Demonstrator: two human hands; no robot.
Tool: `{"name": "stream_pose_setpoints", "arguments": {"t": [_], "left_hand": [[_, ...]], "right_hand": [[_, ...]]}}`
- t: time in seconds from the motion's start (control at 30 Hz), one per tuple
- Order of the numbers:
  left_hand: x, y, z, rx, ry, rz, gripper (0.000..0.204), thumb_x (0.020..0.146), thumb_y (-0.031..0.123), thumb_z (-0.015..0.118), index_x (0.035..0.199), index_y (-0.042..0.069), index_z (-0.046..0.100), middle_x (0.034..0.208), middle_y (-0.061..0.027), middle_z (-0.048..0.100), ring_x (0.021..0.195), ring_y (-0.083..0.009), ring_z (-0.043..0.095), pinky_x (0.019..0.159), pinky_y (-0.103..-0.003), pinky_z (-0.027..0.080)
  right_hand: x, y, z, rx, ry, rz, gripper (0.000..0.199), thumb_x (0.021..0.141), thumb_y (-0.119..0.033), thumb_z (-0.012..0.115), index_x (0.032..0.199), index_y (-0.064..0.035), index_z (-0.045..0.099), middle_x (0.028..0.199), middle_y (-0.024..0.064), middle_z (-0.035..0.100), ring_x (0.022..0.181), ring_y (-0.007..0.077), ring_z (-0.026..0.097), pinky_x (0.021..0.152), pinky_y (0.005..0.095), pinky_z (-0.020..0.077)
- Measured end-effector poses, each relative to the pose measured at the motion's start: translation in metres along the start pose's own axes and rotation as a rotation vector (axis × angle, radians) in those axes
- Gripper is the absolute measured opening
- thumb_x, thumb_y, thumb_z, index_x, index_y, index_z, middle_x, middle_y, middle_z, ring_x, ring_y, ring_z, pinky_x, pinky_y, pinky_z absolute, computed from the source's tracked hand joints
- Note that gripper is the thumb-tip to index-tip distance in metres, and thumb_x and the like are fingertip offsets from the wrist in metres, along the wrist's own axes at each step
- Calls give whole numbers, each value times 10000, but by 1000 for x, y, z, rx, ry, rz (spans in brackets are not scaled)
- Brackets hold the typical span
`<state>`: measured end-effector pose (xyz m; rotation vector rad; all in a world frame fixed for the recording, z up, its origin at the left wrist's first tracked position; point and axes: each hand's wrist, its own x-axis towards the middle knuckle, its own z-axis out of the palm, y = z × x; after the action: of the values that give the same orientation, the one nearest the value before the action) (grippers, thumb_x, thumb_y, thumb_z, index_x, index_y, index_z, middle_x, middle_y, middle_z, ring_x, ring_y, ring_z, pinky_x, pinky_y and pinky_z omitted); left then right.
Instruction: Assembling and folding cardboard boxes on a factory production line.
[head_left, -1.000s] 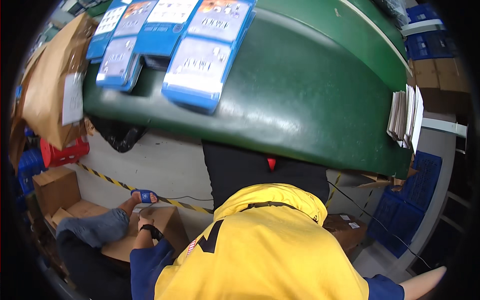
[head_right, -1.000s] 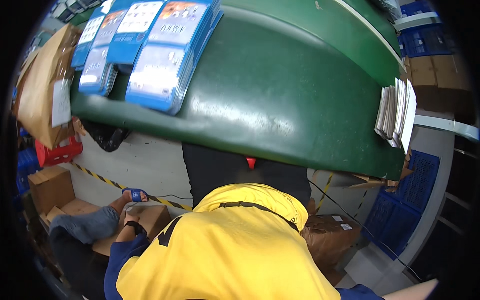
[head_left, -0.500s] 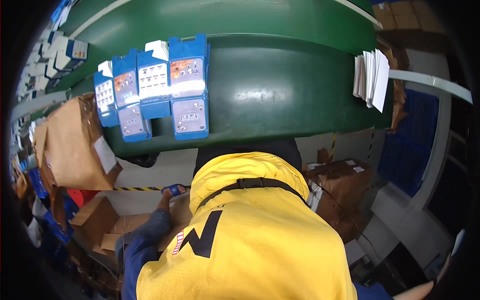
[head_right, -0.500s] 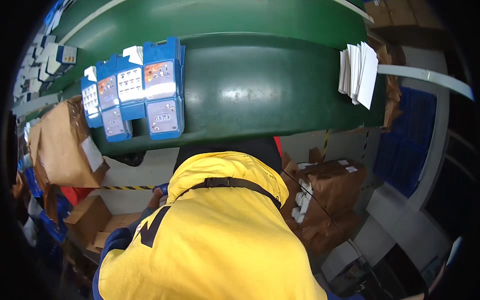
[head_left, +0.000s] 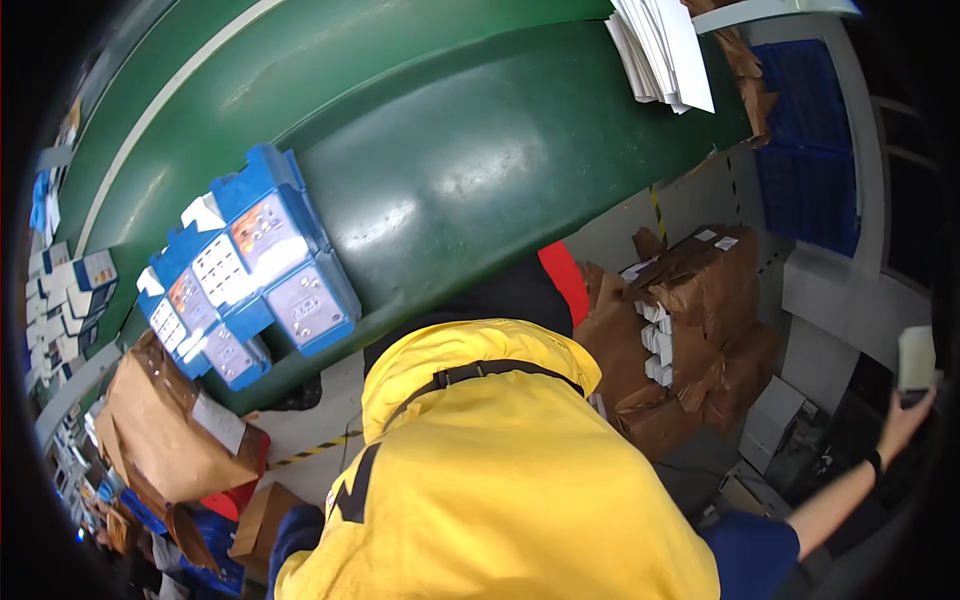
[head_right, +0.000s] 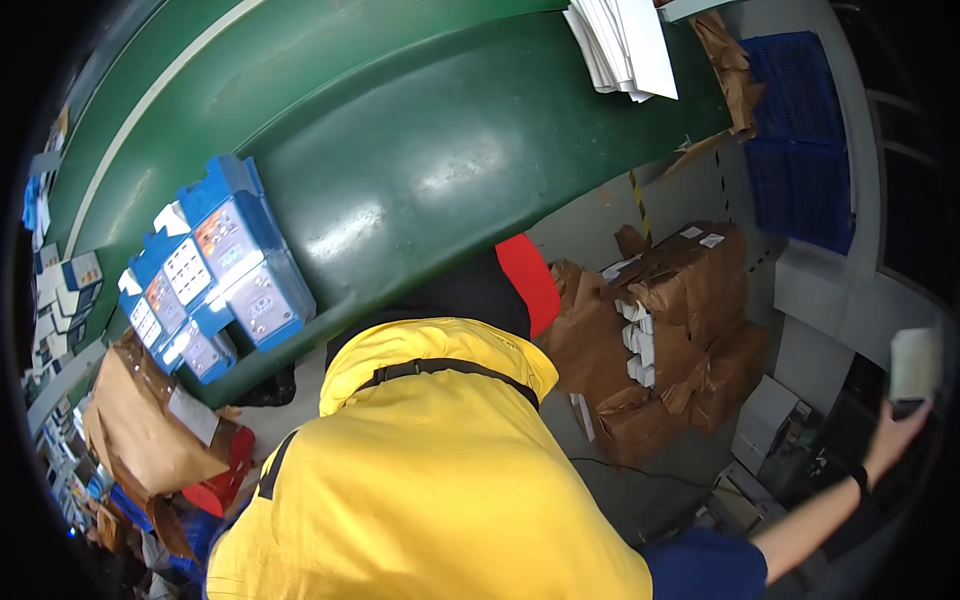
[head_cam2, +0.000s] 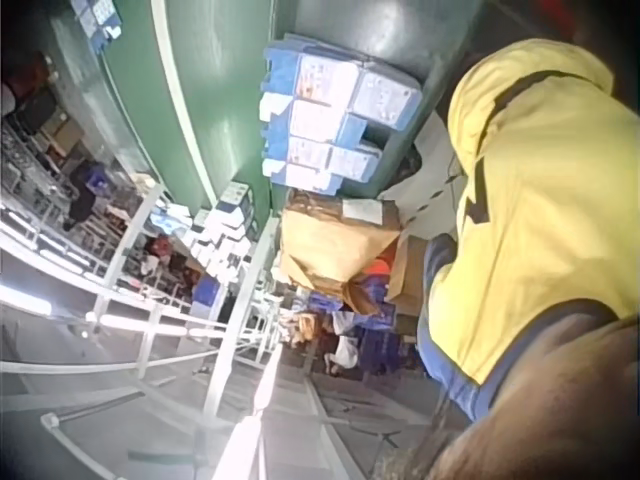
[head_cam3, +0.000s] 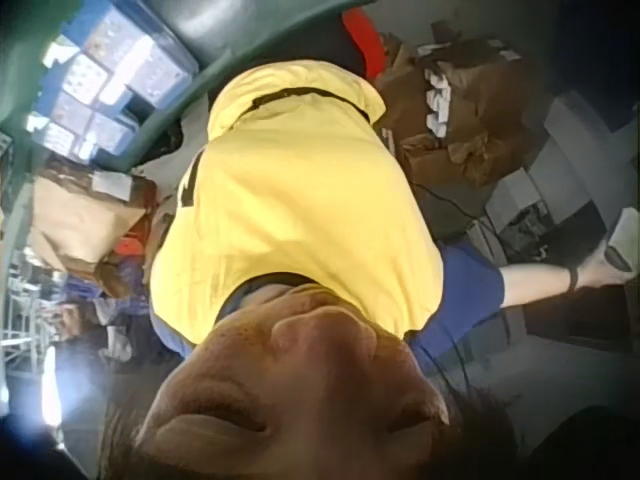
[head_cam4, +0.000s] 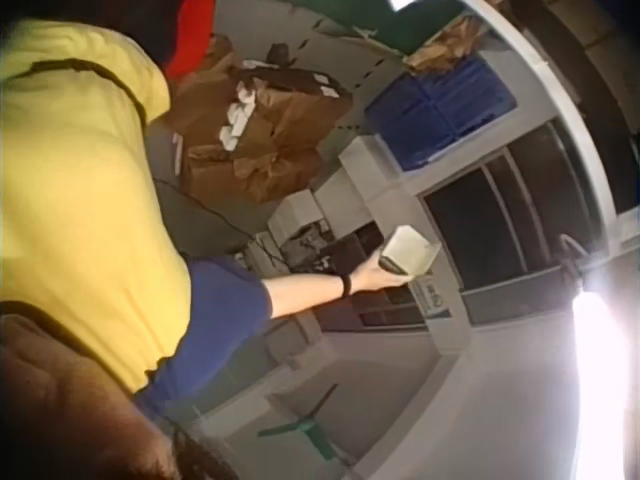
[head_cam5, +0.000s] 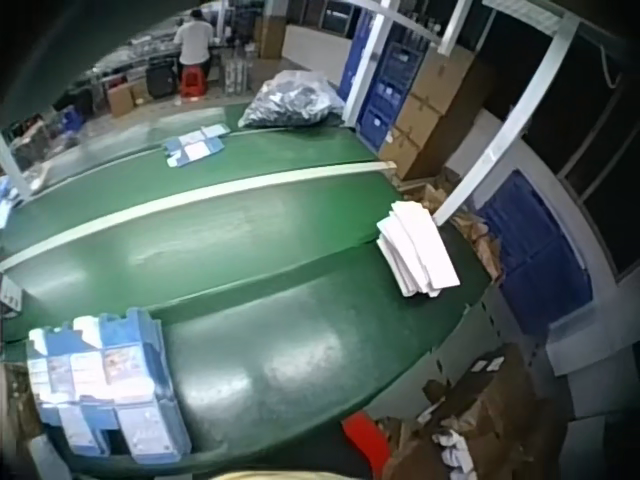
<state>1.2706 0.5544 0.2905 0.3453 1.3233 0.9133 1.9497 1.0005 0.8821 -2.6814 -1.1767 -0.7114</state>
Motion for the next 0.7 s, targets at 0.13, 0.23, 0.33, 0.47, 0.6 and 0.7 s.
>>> {"name": "stream_pose_setpoints", "arguments": {"t": [0.13,0.23,0.33,0.47,0.6,0.7], "left_hand": [[43,-4,-18,-305,-125,-89,277,788,272,586,907,26,542,905,-111,607,925,-243,560,896,-382,398],[50,-30,-22,-547,-188,-127,262,776,265,598,873,30,538,896,-117,607,922,-246,563,888,-392,403],[49,-79,-2,-812,-228,-107,250,764,259,611,840,34,534,886,-123,608,918,-249,566,881,-402,409],[41,-196,12,-1102,-239,34,238,747,250,627,795,39,529,873,-132,608,913,-252,571,871,-416,416],[107,-74,244,308,454,-41,358,774,287,613,1017,26,580,933,-155,603,885,-317,567,833,-388,450],[99,31,288,916,1101,129,275,785,156,611,1022,18,599,958,-182,622,906,-351,586,815,-394,461]], "right_hand": [[-31,140,118,-65,294,-226,804,683,-273,773,1260,100,356,1291,237,414,1183,306,421,1006,351,321],[-35,154,174,1011,122,290,621,730,-221,734,1214,42,446,1219,164,492,1099,258,491,965,385,367],[-20,34,210,1336,72,293,548,779,-240,680,1204,25,459,1194,125,512,1058,236,514,950,403,379],[-31,-107,295,1718,-380,-412,438,835,-230,604,1154,51,500,1117,133,557,1049,209,519,970,352,359],[-125,-222,300,1741,-701,-1016,835,653,-327,769,1286,31,359,1256,117,446,1135,244,444,981,378,327],[-137,-292,287,1504,-815,-1017,772,636,-262,759,1248,40,400,1208,99,469,1124,218,440,973,320,309]]}}
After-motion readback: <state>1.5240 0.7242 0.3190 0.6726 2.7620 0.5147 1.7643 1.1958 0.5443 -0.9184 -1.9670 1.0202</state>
